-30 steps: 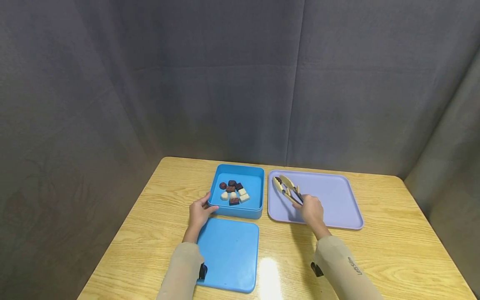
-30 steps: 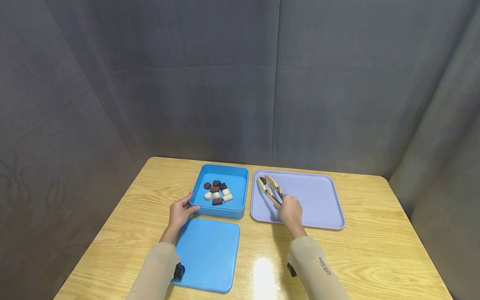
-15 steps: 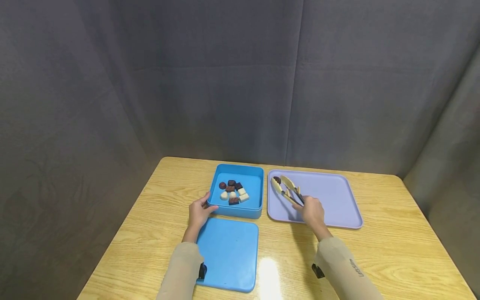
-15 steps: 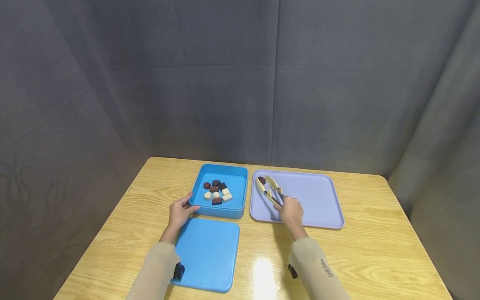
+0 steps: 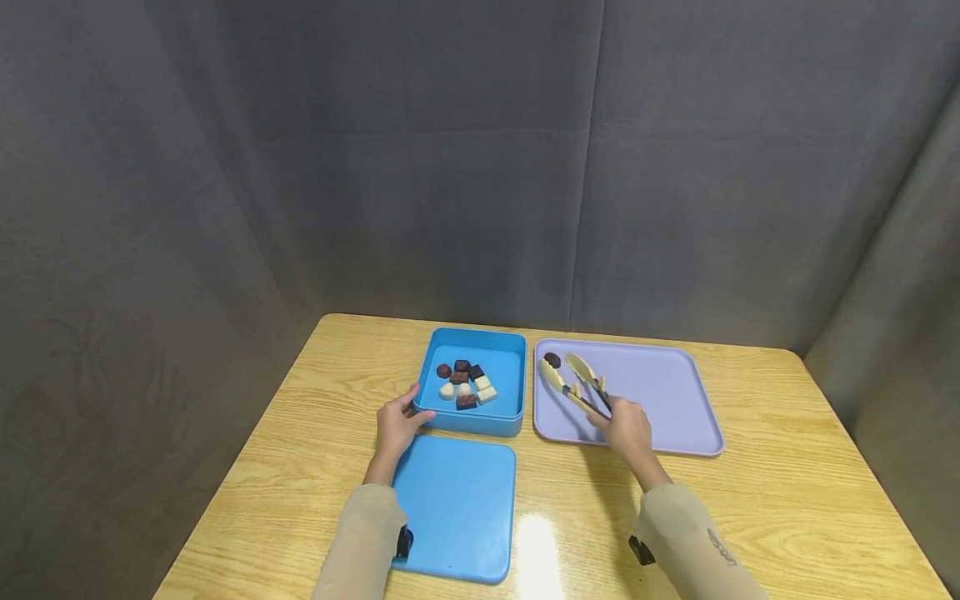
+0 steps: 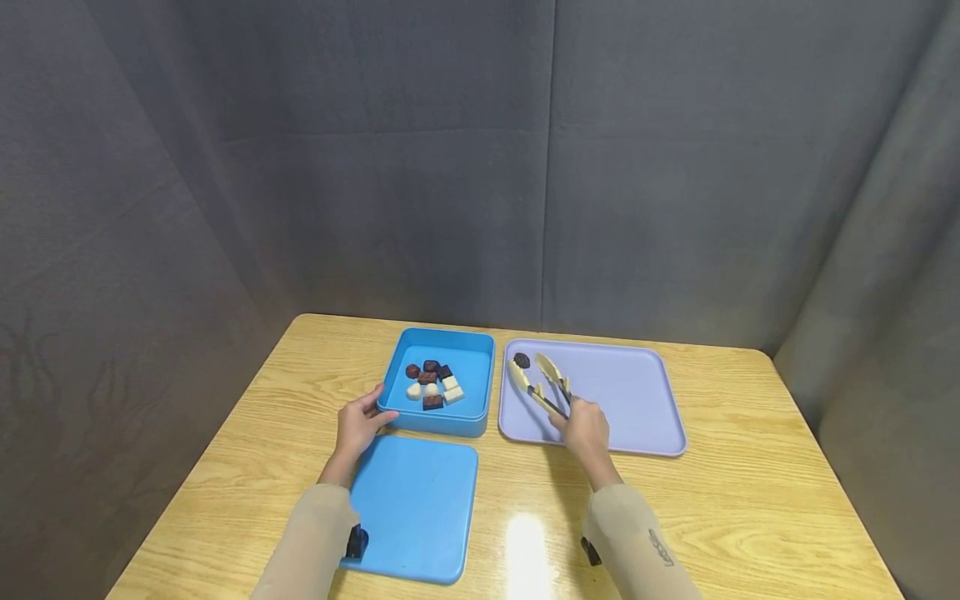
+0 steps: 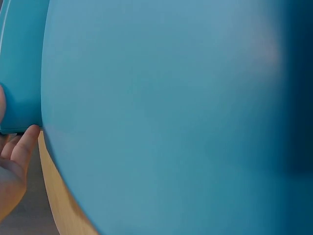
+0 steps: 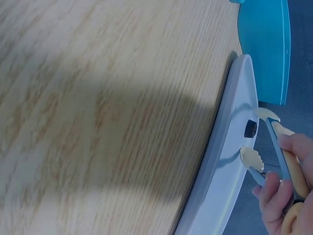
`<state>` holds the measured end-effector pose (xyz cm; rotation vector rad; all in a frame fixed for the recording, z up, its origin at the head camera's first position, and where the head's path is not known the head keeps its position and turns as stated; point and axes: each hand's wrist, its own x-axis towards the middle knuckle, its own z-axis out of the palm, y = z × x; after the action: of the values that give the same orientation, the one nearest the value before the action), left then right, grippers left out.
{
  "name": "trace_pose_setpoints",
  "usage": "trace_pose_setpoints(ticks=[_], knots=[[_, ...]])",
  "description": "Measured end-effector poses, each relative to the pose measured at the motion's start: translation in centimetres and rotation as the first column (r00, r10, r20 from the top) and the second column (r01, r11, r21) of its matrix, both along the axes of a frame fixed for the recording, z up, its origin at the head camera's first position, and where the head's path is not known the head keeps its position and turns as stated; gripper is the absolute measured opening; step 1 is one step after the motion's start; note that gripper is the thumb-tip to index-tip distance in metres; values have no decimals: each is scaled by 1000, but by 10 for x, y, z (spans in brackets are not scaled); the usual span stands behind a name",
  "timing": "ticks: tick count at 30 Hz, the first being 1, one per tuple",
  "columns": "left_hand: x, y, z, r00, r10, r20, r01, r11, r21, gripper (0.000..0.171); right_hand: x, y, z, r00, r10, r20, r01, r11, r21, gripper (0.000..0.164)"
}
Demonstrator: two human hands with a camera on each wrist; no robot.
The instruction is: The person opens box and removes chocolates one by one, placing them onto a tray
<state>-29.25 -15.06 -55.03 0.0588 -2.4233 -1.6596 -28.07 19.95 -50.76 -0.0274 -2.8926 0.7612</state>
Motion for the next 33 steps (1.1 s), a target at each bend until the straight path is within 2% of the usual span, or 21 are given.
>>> trace_pose_setpoints(ticks=[10, 19, 26, 33], knots=[[0, -1, 1, 1000, -18, -19, 18, 1000, 19, 56, 7, 1, 3, 1000, -13, -29, 13, 1000, -19, 27], [0, -1, -1, 1000, -11, -25, 11, 1000, 11, 55, 12, 6, 7, 997, -36, -72, 33, 998, -48, 42], [1, -1, -1, 1000, -12, -26, 12, 1000, -5, 56, 13, 5, 14, 994, -23, -103, 17, 998, -62, 39], [1, -1, -1, 1000, -10, -26, 10, 1000, -7, 56, 17, -1, 24, 992, -6, -128, -3, 998, -64, 44]])
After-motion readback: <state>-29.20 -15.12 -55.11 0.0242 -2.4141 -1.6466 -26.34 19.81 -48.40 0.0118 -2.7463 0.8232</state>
